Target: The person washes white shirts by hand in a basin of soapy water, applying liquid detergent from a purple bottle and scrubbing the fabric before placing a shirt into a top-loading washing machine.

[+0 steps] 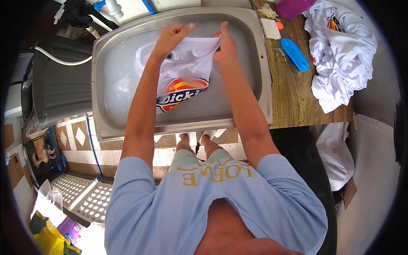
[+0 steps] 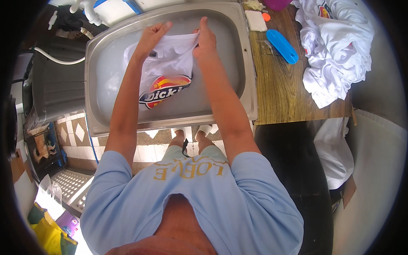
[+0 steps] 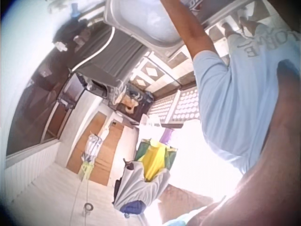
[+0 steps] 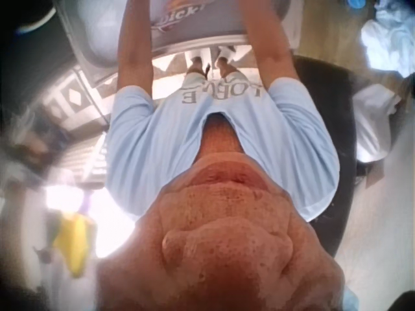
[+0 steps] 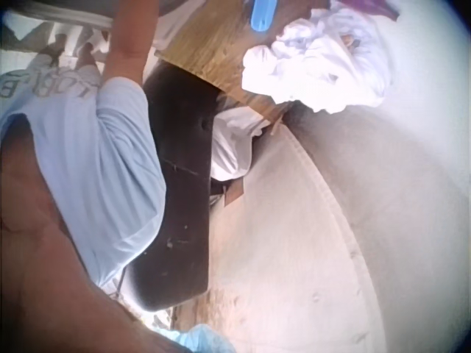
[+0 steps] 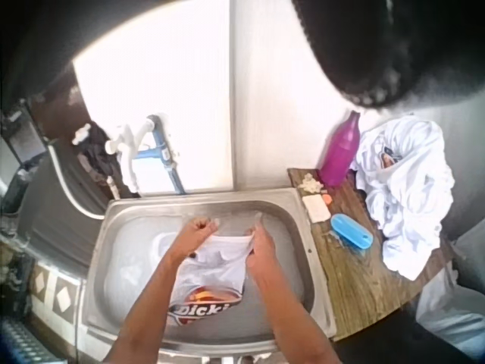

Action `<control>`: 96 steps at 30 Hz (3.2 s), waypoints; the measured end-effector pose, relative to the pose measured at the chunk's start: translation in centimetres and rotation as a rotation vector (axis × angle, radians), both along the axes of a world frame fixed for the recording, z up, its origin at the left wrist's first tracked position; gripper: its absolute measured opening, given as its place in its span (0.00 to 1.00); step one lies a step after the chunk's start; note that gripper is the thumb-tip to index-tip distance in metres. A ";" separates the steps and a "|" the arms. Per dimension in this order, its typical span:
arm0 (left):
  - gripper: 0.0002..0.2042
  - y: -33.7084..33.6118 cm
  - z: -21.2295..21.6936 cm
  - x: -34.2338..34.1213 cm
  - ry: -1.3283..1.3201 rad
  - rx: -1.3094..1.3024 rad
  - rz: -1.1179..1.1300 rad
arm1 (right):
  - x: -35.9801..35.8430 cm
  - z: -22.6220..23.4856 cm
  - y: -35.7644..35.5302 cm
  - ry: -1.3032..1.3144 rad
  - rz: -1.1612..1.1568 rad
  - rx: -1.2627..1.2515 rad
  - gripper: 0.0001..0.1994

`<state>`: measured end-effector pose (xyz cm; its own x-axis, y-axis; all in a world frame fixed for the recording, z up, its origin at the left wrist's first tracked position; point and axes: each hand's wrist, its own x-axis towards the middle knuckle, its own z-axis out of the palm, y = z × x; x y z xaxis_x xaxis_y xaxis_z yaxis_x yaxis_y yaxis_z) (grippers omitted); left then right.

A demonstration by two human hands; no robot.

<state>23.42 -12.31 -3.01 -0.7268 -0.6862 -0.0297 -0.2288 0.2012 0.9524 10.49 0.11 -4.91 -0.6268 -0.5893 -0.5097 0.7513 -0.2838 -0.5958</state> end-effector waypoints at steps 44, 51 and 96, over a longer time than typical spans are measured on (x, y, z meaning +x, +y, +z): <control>0.11 4.7 1.1 2.9 0.260 0.544 -0.121 | -1.8 2.3 3.4 0.403 0.563 -0.288 0.14; 0.10 5.0 1.3 2.8 0.287 0.622 -0.093 | -1.5 1.9 3.1 0.413 0.504 -0.289 0.12; 0.08 4.9 -0.8 1.9 0.390 0.896 0.076 | 0.3 0.4 2.4 1.249 0.385 0.123 0.04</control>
<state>25.35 -7.42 -3.78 -0.7508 -0.5725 -0.3295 0.1522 -0.6354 0.7570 10.76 2.50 -4.48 -0.5154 -0.8267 0.2255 -0.3023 -0.0708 -0.9506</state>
